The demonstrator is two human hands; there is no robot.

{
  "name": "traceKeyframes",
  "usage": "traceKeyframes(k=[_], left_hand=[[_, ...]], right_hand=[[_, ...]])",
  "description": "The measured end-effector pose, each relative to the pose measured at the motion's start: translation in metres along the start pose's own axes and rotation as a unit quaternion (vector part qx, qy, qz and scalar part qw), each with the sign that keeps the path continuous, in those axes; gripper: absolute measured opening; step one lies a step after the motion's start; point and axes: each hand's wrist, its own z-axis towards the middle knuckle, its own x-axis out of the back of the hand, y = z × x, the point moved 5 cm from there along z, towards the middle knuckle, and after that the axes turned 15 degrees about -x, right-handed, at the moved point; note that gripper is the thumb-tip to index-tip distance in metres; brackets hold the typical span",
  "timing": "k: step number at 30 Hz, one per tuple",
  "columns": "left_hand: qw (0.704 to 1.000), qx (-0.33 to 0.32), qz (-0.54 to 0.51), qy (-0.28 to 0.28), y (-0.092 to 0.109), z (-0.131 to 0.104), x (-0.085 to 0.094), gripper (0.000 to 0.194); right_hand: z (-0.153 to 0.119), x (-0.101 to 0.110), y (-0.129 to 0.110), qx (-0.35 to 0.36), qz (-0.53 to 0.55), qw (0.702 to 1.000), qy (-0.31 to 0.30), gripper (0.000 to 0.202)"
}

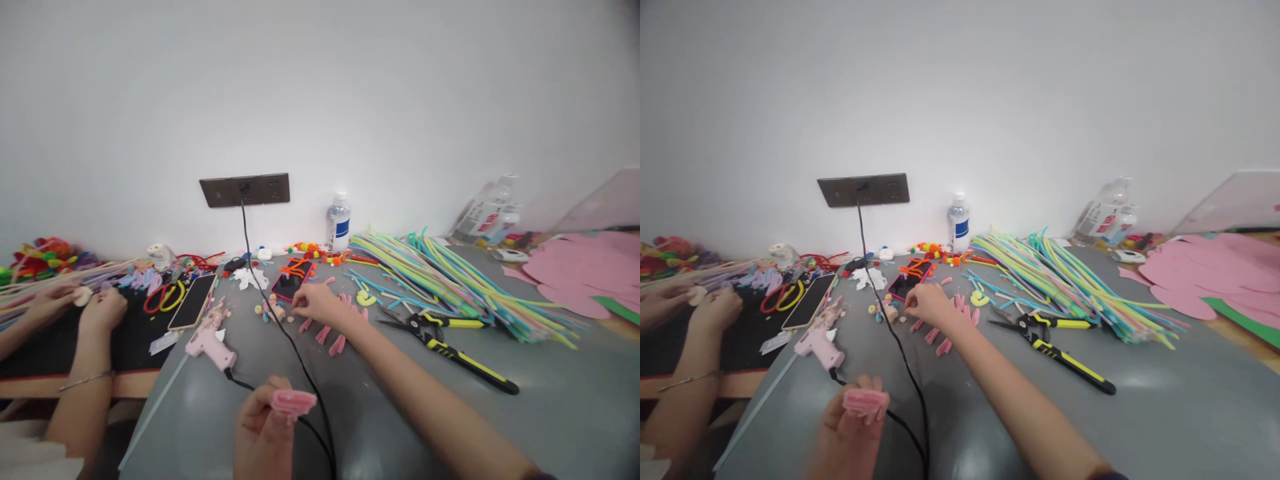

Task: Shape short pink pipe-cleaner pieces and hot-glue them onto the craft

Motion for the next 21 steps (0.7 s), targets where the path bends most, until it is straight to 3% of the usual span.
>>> traceKeyframes(k=[4,8,15,18,21], left_hand=[[0.999,0.019,-0.046,-0.014,-0.01,0.006,-0.011,0.032],[0.995,0.059,-0.073,0.014,-0.014,0.012,-0.024,0.035],[0.996,0.072,-0.046,0.031,-0.016,0.014,-0.035,0.038],[0.997,0.069,-0.023,0.002,-0.015,0.014,-0.041,0.035],[0.997,0.063,0.012,-0.03,-0.011,0.013,-0.049,0.03]], right_hand=[[-0.007,-0.01,-0.006,0.007,0.004,1.0,-0.018,0.002],[-0.009,-0.01,-0.009,0.004,0.035,0.999,-0.004,0.012],[-0.039,0.036,0.018,-0.042,0.179,0.982,0.04,0.006],[-0.066,0.056,0.028,-0.06,0.343,0.937,-0.027,0.014],[-0.092,0.071,0.029,-0.07,0.431,0.894,-0.097,0.028]])
